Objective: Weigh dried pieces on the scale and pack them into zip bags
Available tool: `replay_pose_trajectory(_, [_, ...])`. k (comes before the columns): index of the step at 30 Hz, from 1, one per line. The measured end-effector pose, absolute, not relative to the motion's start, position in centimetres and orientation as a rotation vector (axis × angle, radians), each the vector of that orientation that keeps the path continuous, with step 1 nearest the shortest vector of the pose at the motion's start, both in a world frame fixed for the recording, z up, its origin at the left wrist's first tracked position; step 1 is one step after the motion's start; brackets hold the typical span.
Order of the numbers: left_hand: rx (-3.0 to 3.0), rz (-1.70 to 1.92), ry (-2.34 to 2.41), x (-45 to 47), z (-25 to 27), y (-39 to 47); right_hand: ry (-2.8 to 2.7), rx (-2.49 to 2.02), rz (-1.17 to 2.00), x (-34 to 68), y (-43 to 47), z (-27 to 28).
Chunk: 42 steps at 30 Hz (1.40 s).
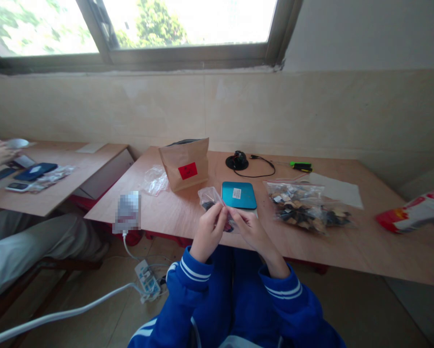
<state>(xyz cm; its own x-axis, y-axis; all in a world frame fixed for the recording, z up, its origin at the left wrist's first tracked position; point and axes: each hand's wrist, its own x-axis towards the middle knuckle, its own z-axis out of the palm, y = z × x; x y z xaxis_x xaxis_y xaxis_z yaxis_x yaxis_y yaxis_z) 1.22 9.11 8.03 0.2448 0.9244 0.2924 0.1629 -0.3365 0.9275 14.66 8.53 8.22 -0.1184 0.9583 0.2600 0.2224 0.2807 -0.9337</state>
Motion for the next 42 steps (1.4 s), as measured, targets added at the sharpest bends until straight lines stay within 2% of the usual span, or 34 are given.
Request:
replay_pose_trajectory(14, [1.890, 1.203, 1.185, 1.1, 8.3, 8.9, -1.681, -1.138, 0.920, 14.9, 8.5, 8.0])
replay_pose_trajectory(21, [1.917, 1.229, 1.196, 1.2, 8.6, 8.7, -1.420, -1.157, 0.904, 14.2, 8.5, 7.8])
replay_pose_trajectory(29, [1.840, 1.292, 1.258, 1.5, 8.2, 8.6, -1.261, -1.082, 1.046, 13.7, 8.7, 7.8])
replay_pose_trajectory(36, [1.839, 1.285, 1.249, 1.4, 8.5, 8.6, -1.367, -1.079, 0.894, 14.1, 9.0, 7.5])
replay_pose_trajectory(42, [1.881, 1.272, 1.262, 1.3, 8.3, 8.7, -1.270, -1.021, 1.095, 14.1, 9.0, 7.0])
